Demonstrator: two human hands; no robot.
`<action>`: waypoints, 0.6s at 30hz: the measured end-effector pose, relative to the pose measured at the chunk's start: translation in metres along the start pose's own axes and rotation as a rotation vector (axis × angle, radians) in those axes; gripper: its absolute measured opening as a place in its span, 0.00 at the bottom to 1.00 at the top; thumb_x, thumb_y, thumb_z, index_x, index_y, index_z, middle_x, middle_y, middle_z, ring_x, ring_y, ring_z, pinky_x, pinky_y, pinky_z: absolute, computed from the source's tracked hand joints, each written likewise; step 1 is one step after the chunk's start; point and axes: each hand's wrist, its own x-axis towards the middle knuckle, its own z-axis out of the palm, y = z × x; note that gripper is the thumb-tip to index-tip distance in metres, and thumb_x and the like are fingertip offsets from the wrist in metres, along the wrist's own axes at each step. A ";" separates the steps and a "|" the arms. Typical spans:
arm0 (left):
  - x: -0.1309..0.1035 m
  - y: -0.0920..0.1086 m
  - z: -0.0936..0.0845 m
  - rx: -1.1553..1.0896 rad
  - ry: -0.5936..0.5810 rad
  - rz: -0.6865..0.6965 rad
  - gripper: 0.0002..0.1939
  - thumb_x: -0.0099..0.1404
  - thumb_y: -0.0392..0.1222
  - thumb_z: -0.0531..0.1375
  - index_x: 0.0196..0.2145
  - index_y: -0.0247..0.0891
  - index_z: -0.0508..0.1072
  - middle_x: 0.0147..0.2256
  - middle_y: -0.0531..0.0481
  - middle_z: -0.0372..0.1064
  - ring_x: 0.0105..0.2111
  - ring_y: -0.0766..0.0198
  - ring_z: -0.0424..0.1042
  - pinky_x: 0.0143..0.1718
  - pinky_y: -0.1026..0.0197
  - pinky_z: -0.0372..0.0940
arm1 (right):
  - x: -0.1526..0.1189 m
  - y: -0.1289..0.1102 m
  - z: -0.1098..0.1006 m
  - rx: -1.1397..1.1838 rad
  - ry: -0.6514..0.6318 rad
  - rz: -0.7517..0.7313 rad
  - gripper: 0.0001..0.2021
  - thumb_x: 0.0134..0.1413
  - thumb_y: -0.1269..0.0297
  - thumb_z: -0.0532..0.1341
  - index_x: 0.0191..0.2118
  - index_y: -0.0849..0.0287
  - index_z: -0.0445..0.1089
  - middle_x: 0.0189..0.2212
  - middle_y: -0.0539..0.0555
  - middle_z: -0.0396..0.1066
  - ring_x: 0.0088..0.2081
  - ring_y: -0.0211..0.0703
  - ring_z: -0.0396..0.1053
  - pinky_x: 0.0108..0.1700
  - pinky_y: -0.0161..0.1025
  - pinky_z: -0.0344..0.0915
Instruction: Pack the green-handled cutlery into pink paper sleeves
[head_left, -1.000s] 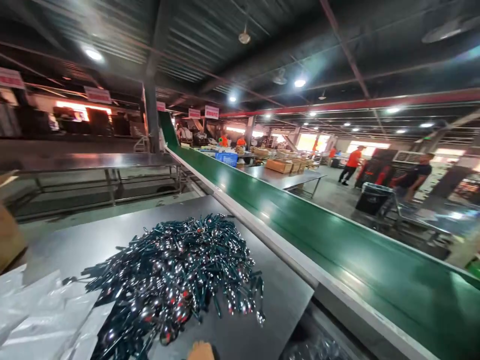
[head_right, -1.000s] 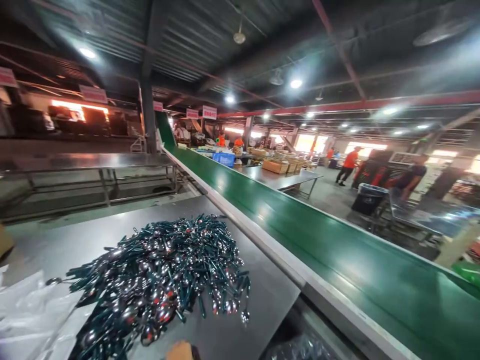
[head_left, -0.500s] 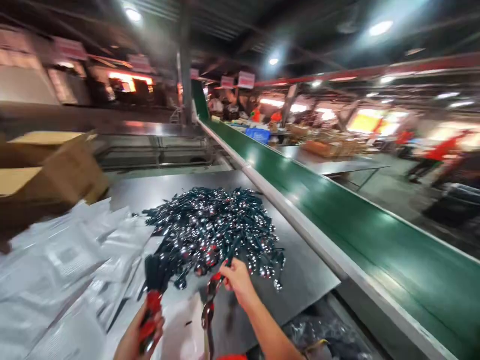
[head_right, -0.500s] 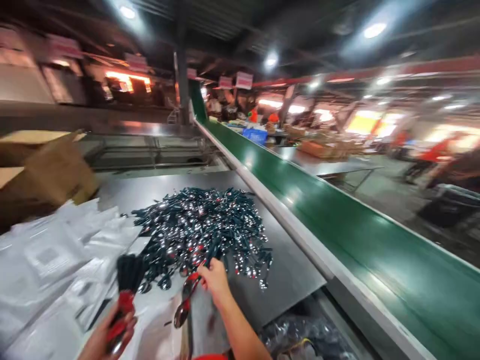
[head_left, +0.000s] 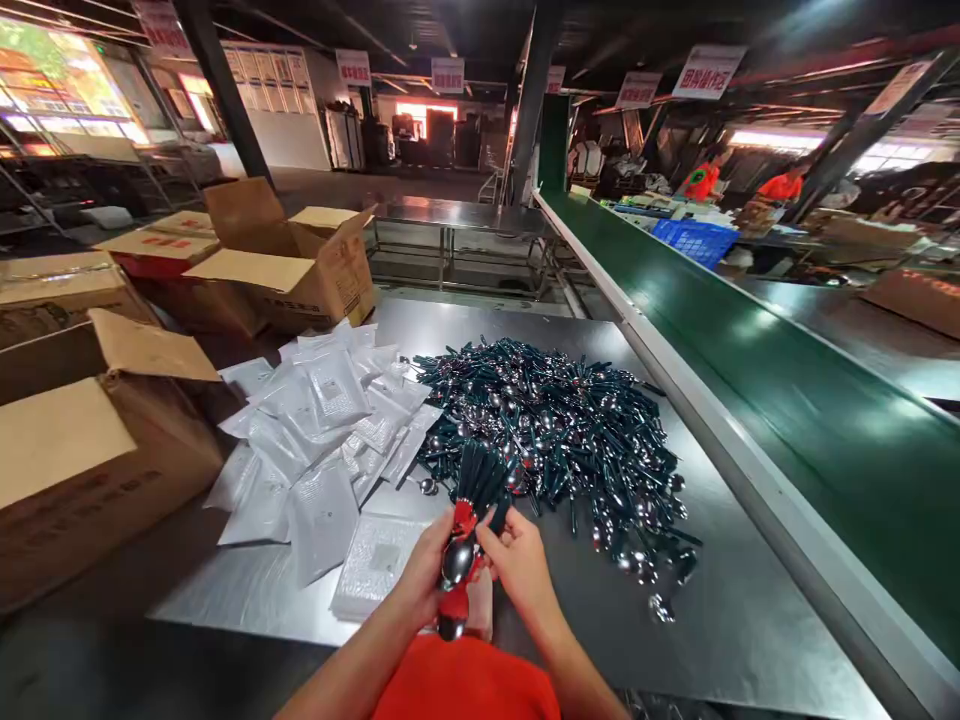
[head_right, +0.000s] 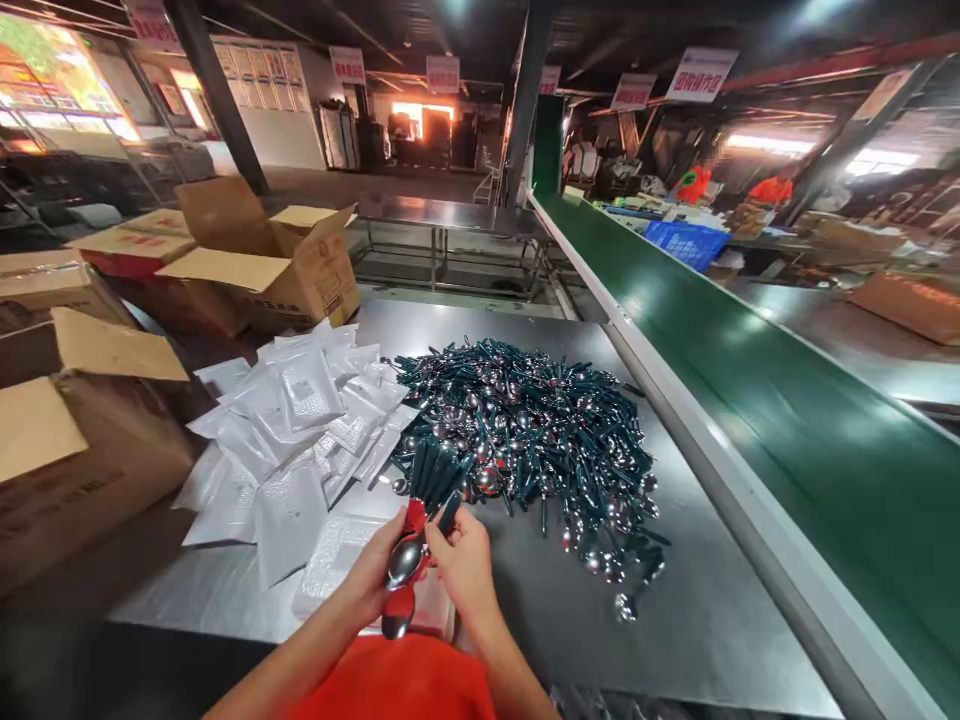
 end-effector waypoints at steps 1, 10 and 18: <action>0.001 0.000 -0.002 0.021 -0.004 0.020 0.23 0.48 0.57 0.71 0.31 0.35 0.73 0.20 0.52 0.71 0.16 0.65 0.69 0.17 0.65 0.63 | 0.000 -0.001 0.002 -0.005 -0.013 0.001 0.18 0.37 0.50 0.69 0.26 0.58 0.66 0.18 0.46 0.66 0.17 0.33 0.58 0.16 0.31 0.55; 0.018 0.004 -0.015 0.107 -0.046 0.118 0.27 0.45 0.59 0.71 0.33 0.35 0.72 0.22 0.51 0.73 0.21 0.63 0.71 0.22 0.65 0.65 | -0.001 0.008 -0.004 -0.160 -0.004 -0.147 0.14 0.45 0.52 0.65 0.27 0.57 0.68 0.22 0.49 0.67 0.24 0.39 0.63 0.26 0.35 0.61; 0.021 0.000 -0.023 0.116 -0.014 0.164 0.26 0.48 0.60 0.69 0.30 0.35 0.70 0.19 0.55 0.69 0.17 0.69 0.65 0.20 0.67 0.59 | -0.003 0.015 -0.005 0.001 0.047 -0.074 0.17 0.45 0.54 0.66 0.37 0.55 0.63 0.25 0.47 0.67 0.20 0.35 0.60 0.19 0.32 0.58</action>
